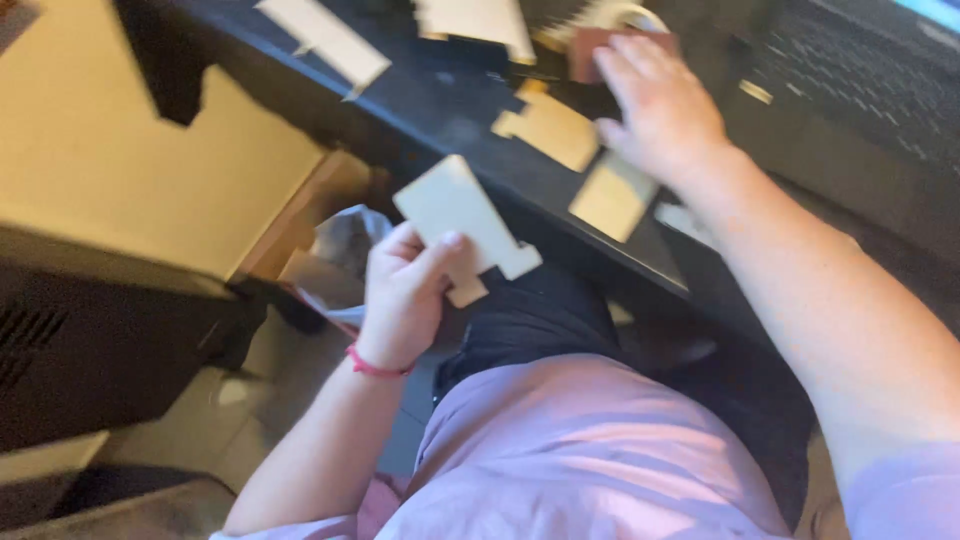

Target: Applying a liquid coating to laser-cut wooden pieces using a paintbrush at a workbench.

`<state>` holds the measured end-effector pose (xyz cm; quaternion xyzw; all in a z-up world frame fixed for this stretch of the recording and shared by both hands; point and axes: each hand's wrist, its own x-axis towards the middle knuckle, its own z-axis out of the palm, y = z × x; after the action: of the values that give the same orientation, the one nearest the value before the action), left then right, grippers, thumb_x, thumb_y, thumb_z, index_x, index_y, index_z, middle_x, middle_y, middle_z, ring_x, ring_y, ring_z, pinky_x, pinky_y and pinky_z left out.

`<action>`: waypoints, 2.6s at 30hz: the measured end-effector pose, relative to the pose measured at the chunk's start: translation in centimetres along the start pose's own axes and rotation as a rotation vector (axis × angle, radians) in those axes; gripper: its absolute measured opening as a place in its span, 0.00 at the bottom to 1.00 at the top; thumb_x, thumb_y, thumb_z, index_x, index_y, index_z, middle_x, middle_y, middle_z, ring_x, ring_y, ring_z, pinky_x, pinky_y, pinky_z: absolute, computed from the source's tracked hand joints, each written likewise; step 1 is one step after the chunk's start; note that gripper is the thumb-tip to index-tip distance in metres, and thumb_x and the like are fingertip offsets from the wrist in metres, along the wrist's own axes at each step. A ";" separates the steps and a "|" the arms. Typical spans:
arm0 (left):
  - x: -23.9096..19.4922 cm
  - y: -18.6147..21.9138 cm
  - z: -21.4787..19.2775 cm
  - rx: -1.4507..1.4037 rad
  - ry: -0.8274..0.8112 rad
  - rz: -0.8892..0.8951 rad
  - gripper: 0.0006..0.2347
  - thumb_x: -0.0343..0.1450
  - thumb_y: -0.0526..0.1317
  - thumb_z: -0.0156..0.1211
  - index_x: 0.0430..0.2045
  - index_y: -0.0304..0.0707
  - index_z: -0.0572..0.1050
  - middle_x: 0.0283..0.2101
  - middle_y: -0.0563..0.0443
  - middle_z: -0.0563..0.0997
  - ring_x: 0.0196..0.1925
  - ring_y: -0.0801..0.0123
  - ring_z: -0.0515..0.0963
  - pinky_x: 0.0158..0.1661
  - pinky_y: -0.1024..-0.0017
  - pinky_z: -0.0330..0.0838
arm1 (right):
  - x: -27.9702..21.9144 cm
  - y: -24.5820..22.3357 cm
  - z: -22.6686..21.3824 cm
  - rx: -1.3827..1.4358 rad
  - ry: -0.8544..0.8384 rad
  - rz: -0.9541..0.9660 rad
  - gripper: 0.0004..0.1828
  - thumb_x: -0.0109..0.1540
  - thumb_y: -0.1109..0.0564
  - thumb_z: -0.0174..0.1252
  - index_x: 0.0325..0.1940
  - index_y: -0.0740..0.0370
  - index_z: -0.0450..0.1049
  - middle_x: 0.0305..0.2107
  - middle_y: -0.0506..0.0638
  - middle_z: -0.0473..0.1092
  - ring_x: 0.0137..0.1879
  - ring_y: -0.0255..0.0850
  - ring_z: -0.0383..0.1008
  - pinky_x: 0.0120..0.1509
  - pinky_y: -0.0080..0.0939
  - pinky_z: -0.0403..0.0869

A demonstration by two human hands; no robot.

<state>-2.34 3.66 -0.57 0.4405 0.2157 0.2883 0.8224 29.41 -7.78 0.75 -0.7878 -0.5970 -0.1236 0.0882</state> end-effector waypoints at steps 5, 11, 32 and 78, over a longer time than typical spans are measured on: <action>0.2 3.2 -2.2 0.047 -0.014 0.049 0.14 0.67 0.39 0.65 0.43 0.31 0.78 0.42 0.48 0.84 0.39 0.72 0.81 0.37 0.74 0.78 | 2.1 -0.1 1.2 -0.084 0.009 0.008 0.29 0.60 0.58 0.59 0.65 0.69 0.68 0.60 0.66 0.67 0.62 0.62 0.68 0.64 0.60 0.66; -0.4 5.0 -4.5 0.062 -0.101 0.069 0.15 0.68 0.43 0.63 0.45 0.33 0.76 0.43 0.49 0.83 0.42 0.70 0.83 0.41 0.74 0.80 | 1.1 1.6 -1.0 -0.222 0.220 -0.007 0.19 0.61 0.65 0.54 0.53 0.61 0.82 0.43 0.59 0.78 0.47 0.55 0.77 0.47 0.52 0.75; -2.1 8.1 -4.0 0.688 -0.048 0.404 0.10 0.69 0.44 0.62 0.38 0.38 0.80 0.31 0.57 0.81 0.31 0.77 0.77 0.30 0.77 0.72 | 0.6 -23.9 -12.7 0.964 -0.081 0.128 0.22 0.69 0.52 0.46 0.63 0.67 0.67 0.44 0.51 0.75 0.40 0.37 0.77 0.47 0.36 0.80; -2.3 11.9 -5.6 0.626 -0.194 0.454 0.08 0.70 0.42 0.62 0.27 0.37 0.74 0.26 0.59 0.71 0.28 0.78 0.67 0.28 0.79 0.64 | -4.3 -22.4 -7.1 0.863 -0.062 -0.105 0.14 0.69 0.59 0.47 0.57 0.66 0.71 0.49 0.56 0.75 0.52 0.44 0.80 0.57 0.38 0.77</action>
<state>-10.80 10.79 6.83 0.7315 0.1118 0.3401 0.5803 6.15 -7.71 6.05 -0.6507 -0.6355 0.1566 0.3850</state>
